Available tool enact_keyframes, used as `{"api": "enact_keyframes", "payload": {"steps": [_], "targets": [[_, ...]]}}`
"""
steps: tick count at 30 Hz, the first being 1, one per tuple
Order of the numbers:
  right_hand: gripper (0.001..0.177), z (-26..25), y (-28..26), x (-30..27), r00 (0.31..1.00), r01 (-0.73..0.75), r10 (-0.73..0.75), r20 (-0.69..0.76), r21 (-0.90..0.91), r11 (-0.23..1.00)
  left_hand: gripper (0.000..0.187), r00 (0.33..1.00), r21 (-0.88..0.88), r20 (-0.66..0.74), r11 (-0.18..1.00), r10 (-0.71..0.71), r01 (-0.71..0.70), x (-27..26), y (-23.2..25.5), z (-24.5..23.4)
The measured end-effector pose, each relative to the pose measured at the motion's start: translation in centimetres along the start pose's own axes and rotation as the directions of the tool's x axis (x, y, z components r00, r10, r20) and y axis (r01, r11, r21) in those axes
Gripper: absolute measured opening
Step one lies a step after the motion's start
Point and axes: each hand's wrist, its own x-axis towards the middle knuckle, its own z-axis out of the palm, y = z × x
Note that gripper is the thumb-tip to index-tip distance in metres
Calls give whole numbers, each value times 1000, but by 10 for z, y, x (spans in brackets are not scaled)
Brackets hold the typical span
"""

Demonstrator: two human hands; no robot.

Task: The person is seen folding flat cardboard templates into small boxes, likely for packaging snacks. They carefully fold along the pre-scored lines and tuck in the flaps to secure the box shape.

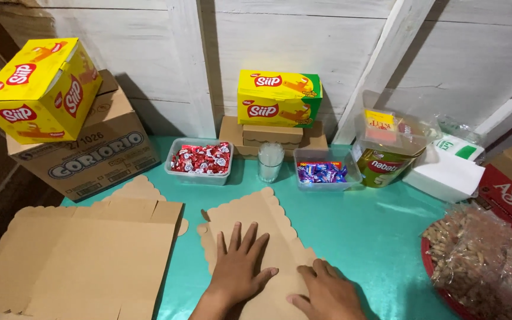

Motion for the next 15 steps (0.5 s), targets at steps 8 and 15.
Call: {"api": "enact_keyframes", "payload": {"steps": [8, 15], "targets": [[67, -25, -6, 6, 985, 130, -114, -133, 121, 984, 77, 991, -54, -51, 991, 121, -123, 5, 8, 11], [69, -29, 15, 12, 970, 28, 41, -238, 279, 960, 69, 982, -76, -162, 991, 95, -109, 12, 3, 16]]}}
